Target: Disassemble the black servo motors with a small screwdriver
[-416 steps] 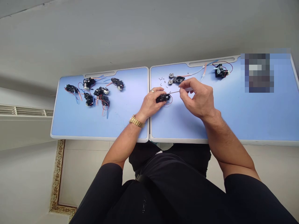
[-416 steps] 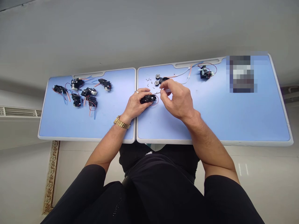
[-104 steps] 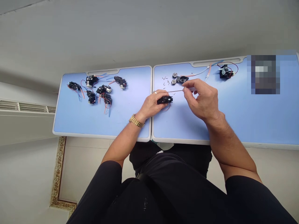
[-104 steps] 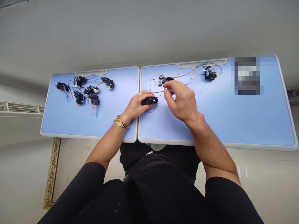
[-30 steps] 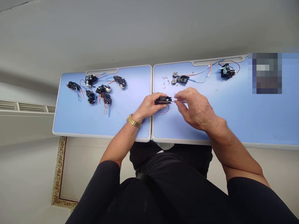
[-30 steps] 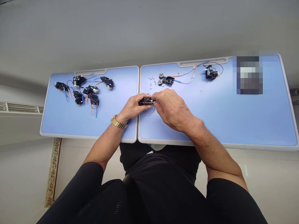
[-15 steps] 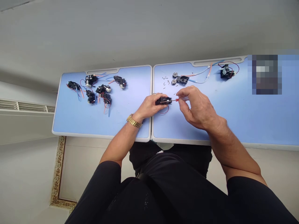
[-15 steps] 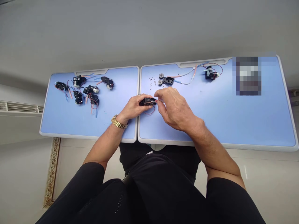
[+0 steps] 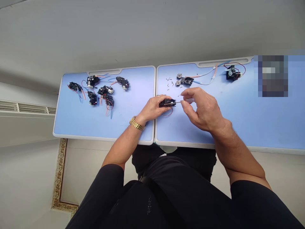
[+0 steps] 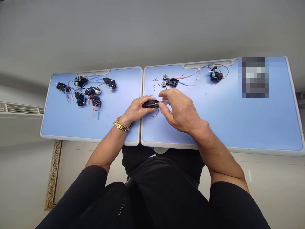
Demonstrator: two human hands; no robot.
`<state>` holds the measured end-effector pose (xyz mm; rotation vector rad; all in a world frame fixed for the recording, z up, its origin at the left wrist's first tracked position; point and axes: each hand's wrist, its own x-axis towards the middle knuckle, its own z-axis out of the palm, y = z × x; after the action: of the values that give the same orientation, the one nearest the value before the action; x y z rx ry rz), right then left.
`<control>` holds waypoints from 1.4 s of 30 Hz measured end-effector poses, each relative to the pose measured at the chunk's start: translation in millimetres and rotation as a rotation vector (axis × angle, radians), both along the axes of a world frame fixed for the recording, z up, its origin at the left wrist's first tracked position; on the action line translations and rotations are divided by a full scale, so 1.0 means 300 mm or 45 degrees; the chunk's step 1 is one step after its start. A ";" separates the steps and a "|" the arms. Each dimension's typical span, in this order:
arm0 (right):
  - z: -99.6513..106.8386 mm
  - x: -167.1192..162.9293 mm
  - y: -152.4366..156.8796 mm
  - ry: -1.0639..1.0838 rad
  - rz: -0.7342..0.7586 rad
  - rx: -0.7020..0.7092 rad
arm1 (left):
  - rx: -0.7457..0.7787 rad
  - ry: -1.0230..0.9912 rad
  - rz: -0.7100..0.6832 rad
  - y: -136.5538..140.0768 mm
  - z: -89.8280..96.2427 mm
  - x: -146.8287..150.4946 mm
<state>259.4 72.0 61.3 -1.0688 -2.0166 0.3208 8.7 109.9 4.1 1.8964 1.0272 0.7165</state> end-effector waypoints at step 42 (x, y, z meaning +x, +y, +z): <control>-0.012 0.013 0.008 0.004 -0.037 -0.107 | 0.021 0.035 0.000 0.000 0.002 0.000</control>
<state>263.4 74.3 57.8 -1.1474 -1.9984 0.3951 8.8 109.9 4.7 1.9257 1.0414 0.7025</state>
